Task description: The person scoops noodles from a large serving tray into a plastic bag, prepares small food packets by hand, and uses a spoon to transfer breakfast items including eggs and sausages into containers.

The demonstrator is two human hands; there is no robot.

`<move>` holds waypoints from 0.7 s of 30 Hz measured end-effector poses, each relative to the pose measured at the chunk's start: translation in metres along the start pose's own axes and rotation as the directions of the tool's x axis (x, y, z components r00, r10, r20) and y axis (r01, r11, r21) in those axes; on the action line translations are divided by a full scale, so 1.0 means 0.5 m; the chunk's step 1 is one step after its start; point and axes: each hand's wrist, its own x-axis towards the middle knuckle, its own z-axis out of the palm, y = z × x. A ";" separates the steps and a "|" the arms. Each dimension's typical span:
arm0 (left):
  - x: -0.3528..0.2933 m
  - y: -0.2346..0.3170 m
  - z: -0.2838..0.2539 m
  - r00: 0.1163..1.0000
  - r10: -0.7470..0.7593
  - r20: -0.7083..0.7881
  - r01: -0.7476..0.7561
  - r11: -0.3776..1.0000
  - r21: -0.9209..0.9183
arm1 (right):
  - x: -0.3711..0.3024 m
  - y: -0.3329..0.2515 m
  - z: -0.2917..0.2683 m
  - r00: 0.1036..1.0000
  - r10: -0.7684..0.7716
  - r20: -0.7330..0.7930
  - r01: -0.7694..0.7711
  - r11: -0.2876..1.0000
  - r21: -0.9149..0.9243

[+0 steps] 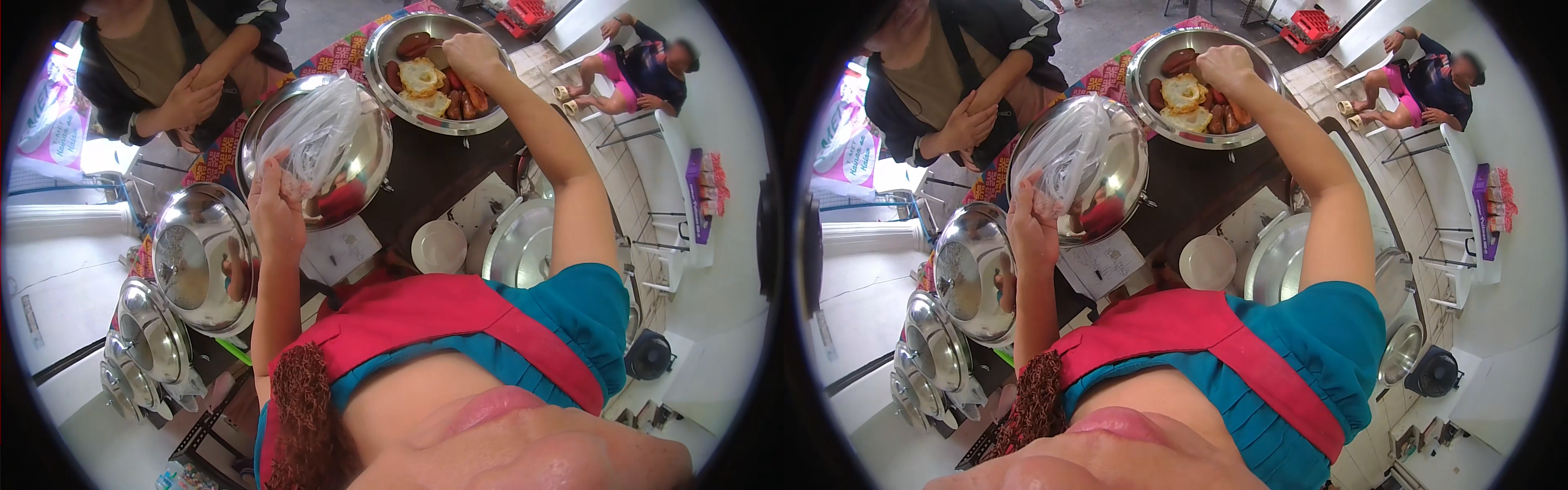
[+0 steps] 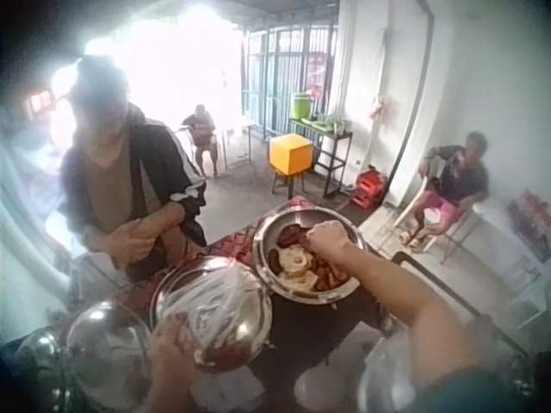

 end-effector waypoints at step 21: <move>-0.012 -0.016 -0.006 0.999 -0.047 0.000 0.047 0.999 0.027 | -0.007 0.050 0.016 0.985 -0.156 -0.071 0.164 0.979 0.123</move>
